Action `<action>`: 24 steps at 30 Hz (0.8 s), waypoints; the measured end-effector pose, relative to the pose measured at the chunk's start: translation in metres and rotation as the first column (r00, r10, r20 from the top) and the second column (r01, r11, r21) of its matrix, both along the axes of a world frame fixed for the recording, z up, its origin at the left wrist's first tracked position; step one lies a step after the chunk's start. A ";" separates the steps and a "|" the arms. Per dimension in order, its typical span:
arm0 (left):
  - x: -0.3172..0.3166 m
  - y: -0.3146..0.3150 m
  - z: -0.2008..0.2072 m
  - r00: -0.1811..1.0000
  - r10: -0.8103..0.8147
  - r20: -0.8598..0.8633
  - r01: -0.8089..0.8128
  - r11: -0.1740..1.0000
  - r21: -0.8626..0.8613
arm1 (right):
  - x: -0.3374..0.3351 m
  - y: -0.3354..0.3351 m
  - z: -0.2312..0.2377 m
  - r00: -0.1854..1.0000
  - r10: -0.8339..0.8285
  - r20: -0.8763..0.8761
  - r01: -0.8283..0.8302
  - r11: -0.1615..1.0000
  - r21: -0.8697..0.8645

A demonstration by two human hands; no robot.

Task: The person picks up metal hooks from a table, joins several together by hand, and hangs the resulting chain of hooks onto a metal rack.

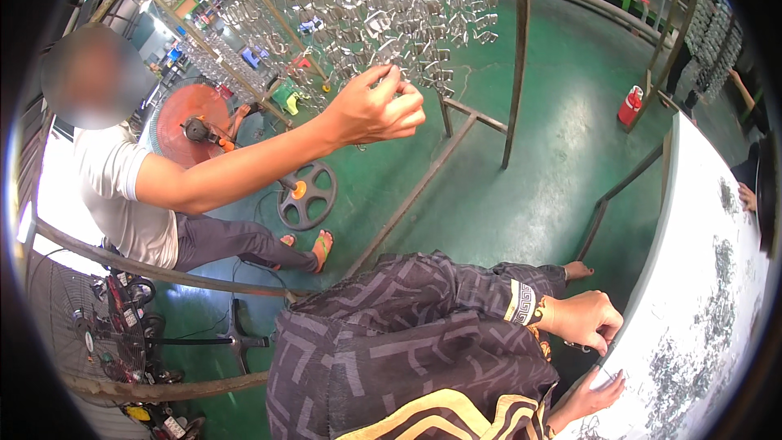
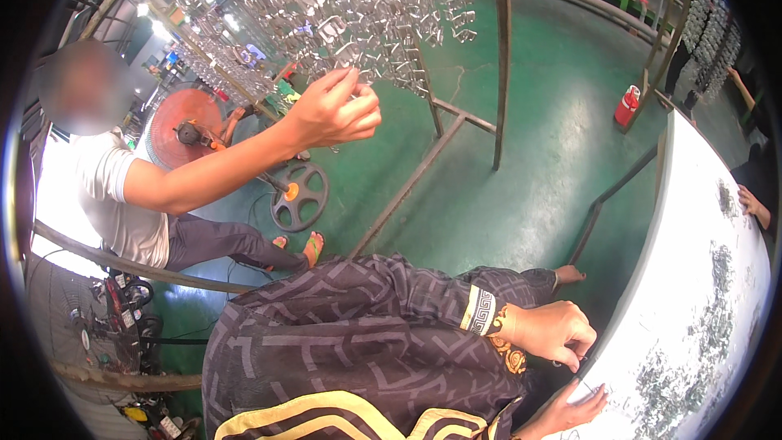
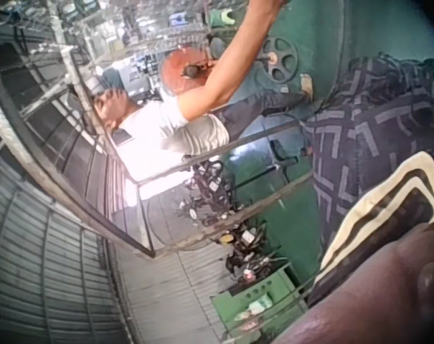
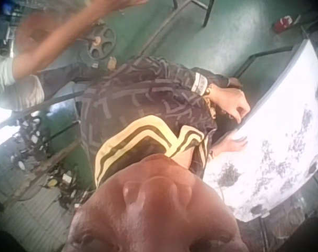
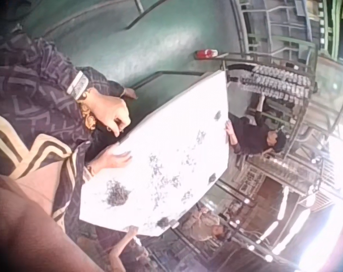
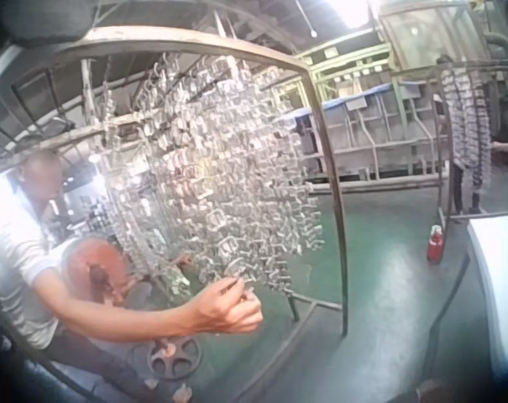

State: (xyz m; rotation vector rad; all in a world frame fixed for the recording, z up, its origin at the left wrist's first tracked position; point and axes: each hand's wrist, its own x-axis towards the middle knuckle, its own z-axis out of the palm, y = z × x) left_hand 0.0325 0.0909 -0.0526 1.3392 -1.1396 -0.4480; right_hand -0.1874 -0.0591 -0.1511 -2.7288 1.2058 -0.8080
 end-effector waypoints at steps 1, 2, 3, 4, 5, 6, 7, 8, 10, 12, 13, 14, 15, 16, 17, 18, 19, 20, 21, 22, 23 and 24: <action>0.000 0.000 0.000 1.000 -0.005 0.000 0.005 1.000 0.006 | 0.001 0.002 0.001 1.000 0.003 0.008 -0.003 1.000 -0.002; 0.001 -0.001 0.000 1.000 -0.016 0.000 0.016 1.000 0.009 | 0.001 0.003 0.003 1.000 -0.001 0.013 0.001 1.000 0.003; 0.001 -0.002 0.000 1.000 -0.028 0.000 0.028 1.000 0.012 | 0.002 0.004 0.006 1.000 -0.005 0.019 0.005 1.000 0.008; 0.001 -0.003 -0.001 0.999 -0.039 -0.001 0.039 0.999 0.015 | 0.003 0.006 0.007 1.000 -0.009 0.023 0.008 1.000 0.013; 0.000 -0.004 -0.002 0.999 -0.039 0.013 0.039 0.999 0.013 | 0.003 0.007 0.008 0.998 -0.002 0.056 0.001 1.000 0.031; -0.001 -0.005 -0.005 0.999 -0.039 0.027 0.039 0.999 0.010 | 0.003 0.008 0.009 0.996 0.003 0.088 -0.008 0.999 0.049; -0.003 -0.007 -0.007 0.998 -0.040 0.040 0.040 0.999 0.006 | 0.003 0.009 0.011 0.993 0.007 0.119 -0.015 0.998 0.064; -0.004 -0.008 -0.009 0.998 -0.047 0.046 0.046 0.999 0.016 | 0.006 0.014 0.019 0.985 0.046 0.168 -0.063 0.994 0.094; -0.007 -0.012 -0.009 0.996 -0.068 0.060 0.066 0.997 0.034 | 0.012 0.025 0.040 0.957 0.110 0.269 -0.152 0.978 0.143; -0.011 -0.014 -0.010 0.995 -0.080 0.054 0.077 0.996 0.055 | 0.018 0.030 0.056 0.899 0.201 0.390 -0.312 0.918 0.245; -0.011 -0.015 -0.009 0.995 -0.087 0.057 0.083 0.994 0.065 | 0.021 0.032 0.063 0.858 0.236 0.455 -0.391 0.876 0.283; -0.013 -0.017 -0.008 0.995 -0.082 0.061 0.078 0.995 0.053 | 0.023 0.033 0.070 0.845 0.276 0.458 -0.439 0.847 0.299; -0.015 -0.019 -0.006 0.995 -0.076 0.066 0.073 0.996 0.041 | 0.024 0.033 0.076 0.829 0.316 0.461 -0.485 0.816 0.314; -0.016 -0.019 -0.004 0.995 -0.064 0.073 0.062 0.998 0.033 | 0.027 0.034 0.079 0.808 0.359 0.468 -0.536 0.777 0.330; -0.016 -0.019 -0.001 0.995 -0.055 0.079 0.053 0.998 0.027 | 0.029 0.036 0.081 0.793 0.370 0.484 -0.558 0.761 0.332; -0.016 -0.019 0.001 0.995 -0.046 0.085 0.045 0.999 0.021 | 0.031 0.037 0.081 0.777 0.382 0.500 -0.580 0.744 0.333; -0.018 -0.020 0.004 0.995 -0.042 0.086 0.041 0.999 0.013 | 0.032 0.039 0.083 0.766 0.390 0.511 -0.596 0.730 0.335; -0.018 -0.019 0.006 0.997 -0.048 0.061 0.046 0.998 0.034 | 0.033 0.042 0.084 0.779 0.384 0.496 -0.578 0.746 0.330; -0.019 -0.018 0.007 0.998 -0.037 0.057 0.035 0.999 0.033 | 0.036 0.046 0.086 0.792 0.377 0.481 -0.560 0.762 0.325; -0.020 -0.019 0.007 0.998 -0.031 0.053 0.030 0.999 0.032 | 0.038 0.051 0.088 0.806 0.365 0.465 -0.537 0.781 0.318; -0.022 -0.019 0.007 0.998 -0.026 0.049 0.025 0.999 0.030 | 0.041 0.058 0.091 0.821 0.326 0.469 -0.506 0.797 0.331; -0.023 -0.019 0.008 0.998 -0.026 0.050 0.025 0.999 0.031 | 0.045 0.065 0.094 0.833 0.285 0.473 -0.473 0.811 0.344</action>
